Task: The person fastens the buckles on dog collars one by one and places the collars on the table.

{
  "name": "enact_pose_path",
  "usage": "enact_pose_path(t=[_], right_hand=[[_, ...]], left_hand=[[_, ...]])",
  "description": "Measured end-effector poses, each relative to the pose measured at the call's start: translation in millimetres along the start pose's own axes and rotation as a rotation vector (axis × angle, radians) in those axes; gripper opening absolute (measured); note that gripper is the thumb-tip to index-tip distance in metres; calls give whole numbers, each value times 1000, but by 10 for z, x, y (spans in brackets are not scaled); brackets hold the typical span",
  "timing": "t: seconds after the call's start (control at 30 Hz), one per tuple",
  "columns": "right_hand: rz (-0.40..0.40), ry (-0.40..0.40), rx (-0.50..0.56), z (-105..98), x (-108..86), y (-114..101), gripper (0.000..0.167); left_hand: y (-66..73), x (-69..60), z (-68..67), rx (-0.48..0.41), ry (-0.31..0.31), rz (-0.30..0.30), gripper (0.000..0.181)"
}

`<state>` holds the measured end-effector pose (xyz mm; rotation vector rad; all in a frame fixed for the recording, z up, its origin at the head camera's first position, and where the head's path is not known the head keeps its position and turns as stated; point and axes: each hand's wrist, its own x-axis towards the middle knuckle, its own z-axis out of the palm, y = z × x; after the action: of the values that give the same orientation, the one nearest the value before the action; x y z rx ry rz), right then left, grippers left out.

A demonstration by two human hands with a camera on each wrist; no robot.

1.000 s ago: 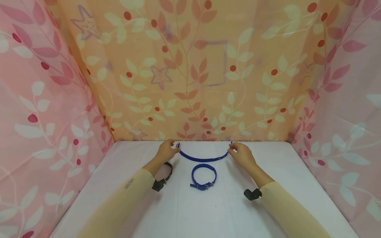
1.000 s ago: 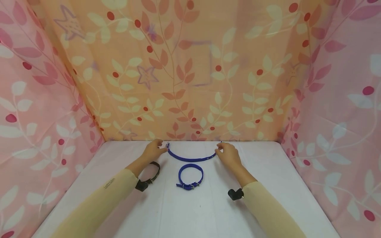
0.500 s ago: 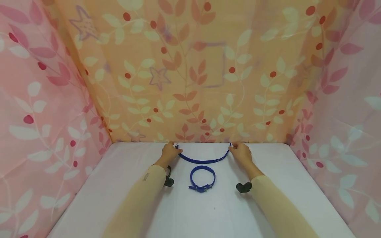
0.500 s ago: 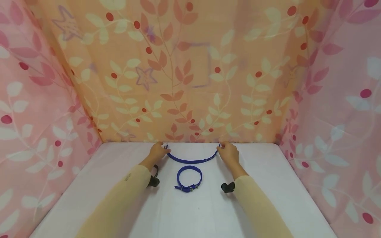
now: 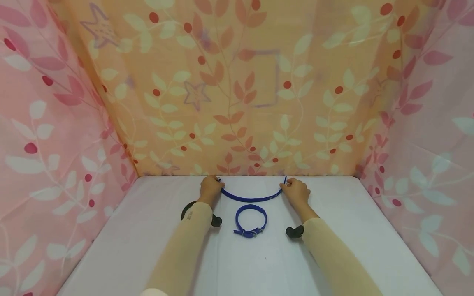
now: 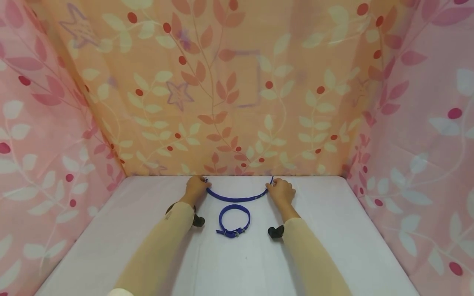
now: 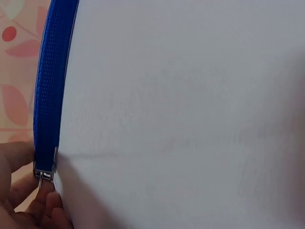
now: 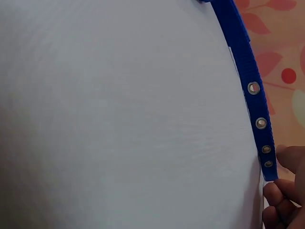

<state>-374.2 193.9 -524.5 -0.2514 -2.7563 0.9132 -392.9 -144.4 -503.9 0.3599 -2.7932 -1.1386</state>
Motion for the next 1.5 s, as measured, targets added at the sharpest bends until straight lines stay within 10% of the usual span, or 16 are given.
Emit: enact_pose_path(t=[0.37,0.77,1.0,1.5], right_hand=[[55,90,69,66,36,-117,35],[66,134,335,34,12,-230,26],[-49,126,511,-80,8,-285,23],[-200,206,670,-469,-392,-541,20]], left_hand=[[45,85,-33,-37,107,-27,16],[4,63,-53,-357,120,-56,15],[51,-49,-142,-605,102,32,15],[151,-335,-433,-768,124,179,22]])
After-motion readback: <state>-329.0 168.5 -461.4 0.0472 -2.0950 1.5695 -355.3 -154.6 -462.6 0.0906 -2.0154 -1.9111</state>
